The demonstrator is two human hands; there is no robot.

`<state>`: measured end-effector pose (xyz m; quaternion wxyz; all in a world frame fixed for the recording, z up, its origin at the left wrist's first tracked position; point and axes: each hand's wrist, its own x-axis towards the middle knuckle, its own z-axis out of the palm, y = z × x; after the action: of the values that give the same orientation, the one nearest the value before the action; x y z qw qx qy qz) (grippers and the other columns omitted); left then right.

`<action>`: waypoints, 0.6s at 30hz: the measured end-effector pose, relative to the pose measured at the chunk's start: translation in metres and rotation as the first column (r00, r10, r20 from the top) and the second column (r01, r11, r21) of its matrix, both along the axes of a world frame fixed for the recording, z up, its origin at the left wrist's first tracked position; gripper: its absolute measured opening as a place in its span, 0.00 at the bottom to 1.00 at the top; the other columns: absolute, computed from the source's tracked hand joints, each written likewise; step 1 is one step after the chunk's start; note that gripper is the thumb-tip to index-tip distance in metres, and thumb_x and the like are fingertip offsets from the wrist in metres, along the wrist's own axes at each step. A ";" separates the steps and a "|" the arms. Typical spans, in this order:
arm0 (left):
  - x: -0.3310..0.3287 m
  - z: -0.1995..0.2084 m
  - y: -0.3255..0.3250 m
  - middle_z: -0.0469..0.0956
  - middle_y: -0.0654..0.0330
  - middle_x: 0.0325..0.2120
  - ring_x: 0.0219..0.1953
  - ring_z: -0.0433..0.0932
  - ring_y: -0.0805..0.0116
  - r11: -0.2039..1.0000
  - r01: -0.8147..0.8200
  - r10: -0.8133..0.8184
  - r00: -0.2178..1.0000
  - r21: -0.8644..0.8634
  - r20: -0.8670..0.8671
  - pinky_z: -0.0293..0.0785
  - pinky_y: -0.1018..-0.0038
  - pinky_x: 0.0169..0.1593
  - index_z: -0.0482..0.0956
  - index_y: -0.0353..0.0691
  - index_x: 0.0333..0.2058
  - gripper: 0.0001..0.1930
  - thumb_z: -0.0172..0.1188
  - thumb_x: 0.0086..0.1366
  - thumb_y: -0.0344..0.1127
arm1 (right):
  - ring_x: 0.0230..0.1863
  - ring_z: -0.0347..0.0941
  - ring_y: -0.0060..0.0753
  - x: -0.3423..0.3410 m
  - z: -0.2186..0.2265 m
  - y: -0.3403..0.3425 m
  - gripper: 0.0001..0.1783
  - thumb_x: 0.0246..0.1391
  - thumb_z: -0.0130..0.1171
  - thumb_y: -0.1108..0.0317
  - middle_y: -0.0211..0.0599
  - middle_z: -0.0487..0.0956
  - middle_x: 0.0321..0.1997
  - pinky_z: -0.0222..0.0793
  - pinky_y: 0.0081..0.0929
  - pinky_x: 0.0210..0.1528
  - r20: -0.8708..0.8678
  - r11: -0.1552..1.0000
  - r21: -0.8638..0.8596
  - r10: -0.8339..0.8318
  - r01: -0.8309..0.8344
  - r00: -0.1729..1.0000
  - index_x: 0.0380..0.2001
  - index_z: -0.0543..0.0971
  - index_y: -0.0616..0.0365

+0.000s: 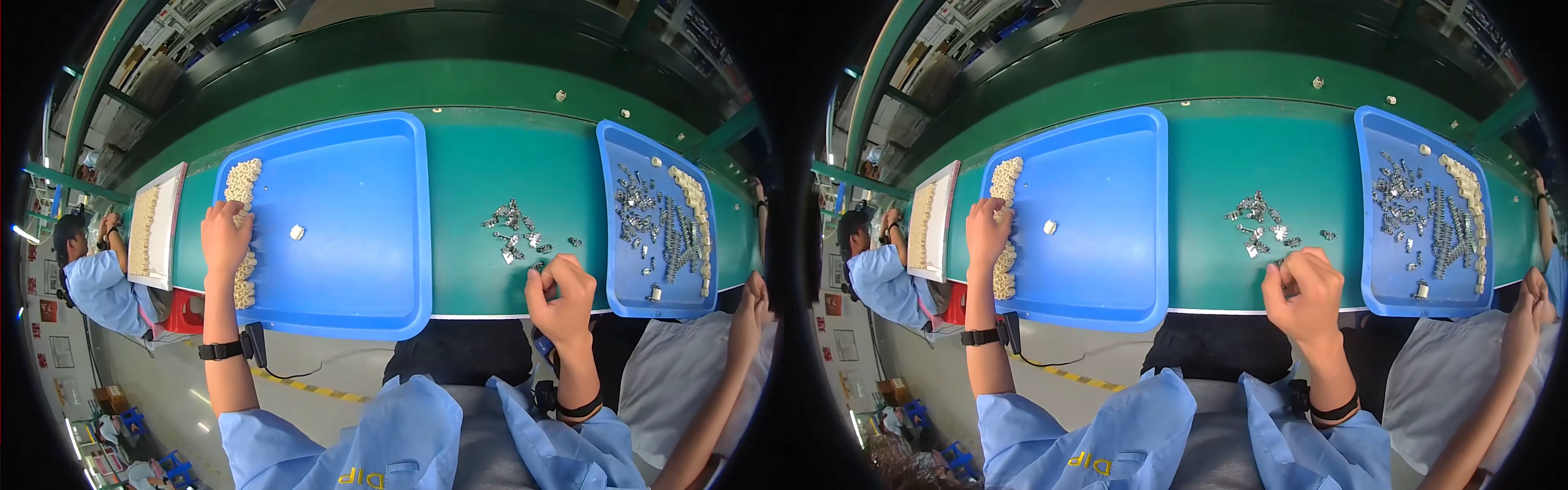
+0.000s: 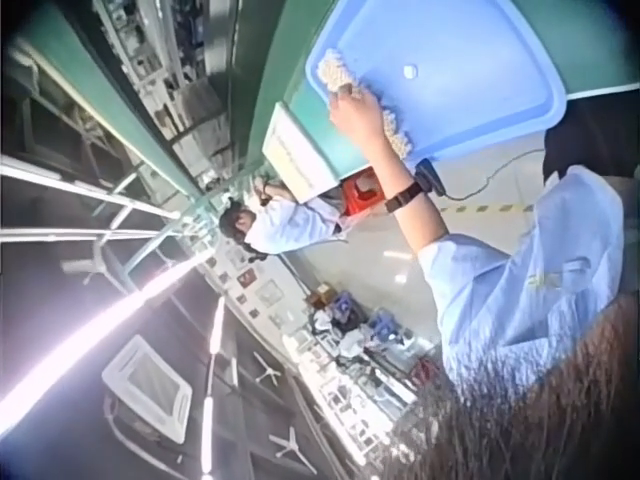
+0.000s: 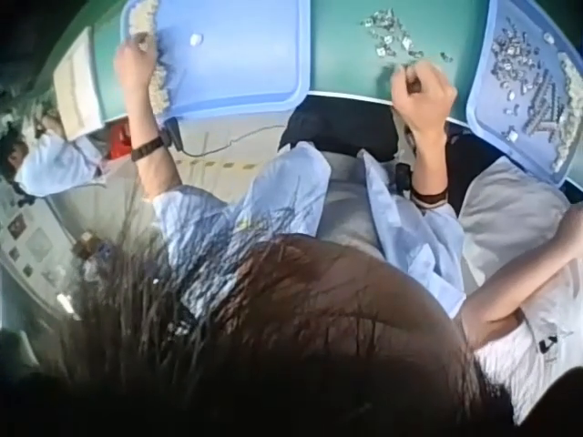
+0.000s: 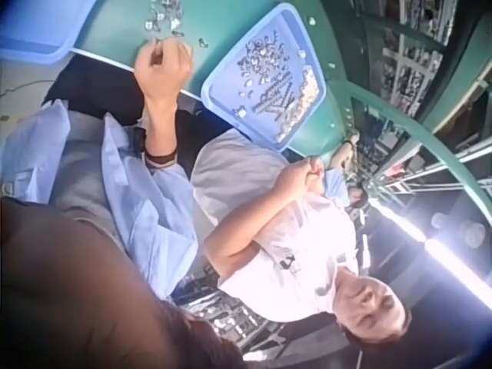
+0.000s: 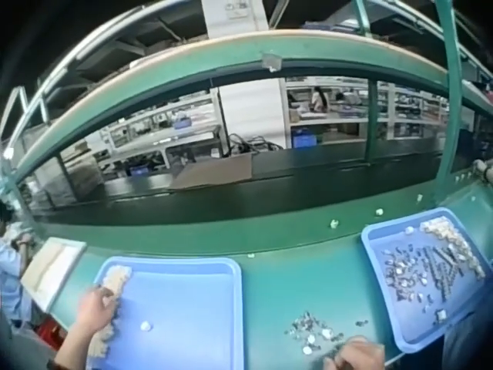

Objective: The person assembles components by hand by picking up a white plastic piece and a metal part, joining them together, and placing the finished assembly into a blue tray.

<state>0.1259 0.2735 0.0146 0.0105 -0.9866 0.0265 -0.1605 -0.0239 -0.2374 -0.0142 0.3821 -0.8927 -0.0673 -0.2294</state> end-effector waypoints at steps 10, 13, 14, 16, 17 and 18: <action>0.018 -0.021 0.005 0.80 0.58 0.37 0.46 0.77 0.54 0.994 -0.066 0.054 0.990 0.089 0.132 0.71 0.59 0.50 0.83 0.41 0.38 0.08 0.70 0.59 0.33 | 0.24 0.73 0.43 0.006 0.012 0.032 0.09 0.48 0.67 0.80 0.37 0.75 0.20 0.69 0.36 0.38 -0.018 0.992 -0.126 0.019 -0.021 1.000 0.26 0.75 0.59; 0.027 -0.031 0.013 0.81 0.54 0.38 0.46 0.78 0.49 0.997 0.037 -0.047 0.986 0.066 0.157 0.73 0.54 0.50 0.83 0.39 0.37 0.07 0.68 0.59 0.30 | 0.31 0.77 0.44 0.012 0.003 0.026 0.08 0.50 0.69 0.78 0.39 0.80 0.29 0.70 0.37 0.42 0.012 0.969 -0.210 0.135 -0.130 0.991 0.31 0.79 0.60; 0.028 -0.032 0.016 0.81 0.53 0.38 0.46 0.78 0.48 0.995 0.086 -0.096 0.973 0.060 0.209 0.73 0.54 0.50 0.82 0.39 0.36 0.06 0.67 0.59 0.28 | 0.34 0.77 0.44 0.012 0.000 0.024 0.09 0.50 0.70 0.77 0.39 0.80 0.31 0.70 0.38 0.44 0.022 0.971 -0.188 0.156 -0.149 0.988 0.35 0.81 0.60; 0.020 -0.023 0.020 0.82 0.51 0.41 0.47 0.78 0.46 0.986 0.166 -0.160 0.953 0.000 0.256 0.74 0.54 0.51 0.81 0.37 0.35 0.05 0.66 0.60 0.25 | 0.37 0.78 0.45 0.014 -0.002 0.024 0.12 0.51 0.71 0.77 0.40 0.81 0.35 0.71 0.40 0.46 0.021 0.970 -0.121 0.216 -0.212 0.976 0.40 0.84 0.61; 0.015 -0.016 0.015 0.82 0.50 0.43 0.49 0.78 0.46 0.978 0.199 -0.179 0.952 -0.056 0.250 0.75 0.55 0.53 0.80 0.35 0.36 0.05 0.65 0.60 0.24 | 0.38 0.78 0.45 0.014 -0.004 0.024 0.14 0.52 0.71 0.76 0.41 0.81 0.36 0.71 0.41 0.46 0.010 0.965 -0.076 0.254 -0.253 0.967 0.43 0.84 0.61; 0.006 -0.005 0.004 0.83 0.51 0.45 0.49 0.80 0.50 0.963 0.213 -0.166 0.953 -0.168 0.254 0.75 0.58 0.54 0.79 0.34 0.36 0.05 0.63 0.62 0.23 | 0.38 0.78 0.45 0.012 -0.002 0.023 0.14 0.52 0.71 0.76 0.41 0.81 0.36 0.71 0.41 0.46 -0.006 0.972 -0.084 0.221 -0.220 0.975 0.43 0.84 0.61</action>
<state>0.1323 0.2774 0.0098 -0.0976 -0.9495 0.1042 -0.2795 -0.0117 -0.2145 -0.0160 0.3674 -0.8945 -0.1762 -0.1841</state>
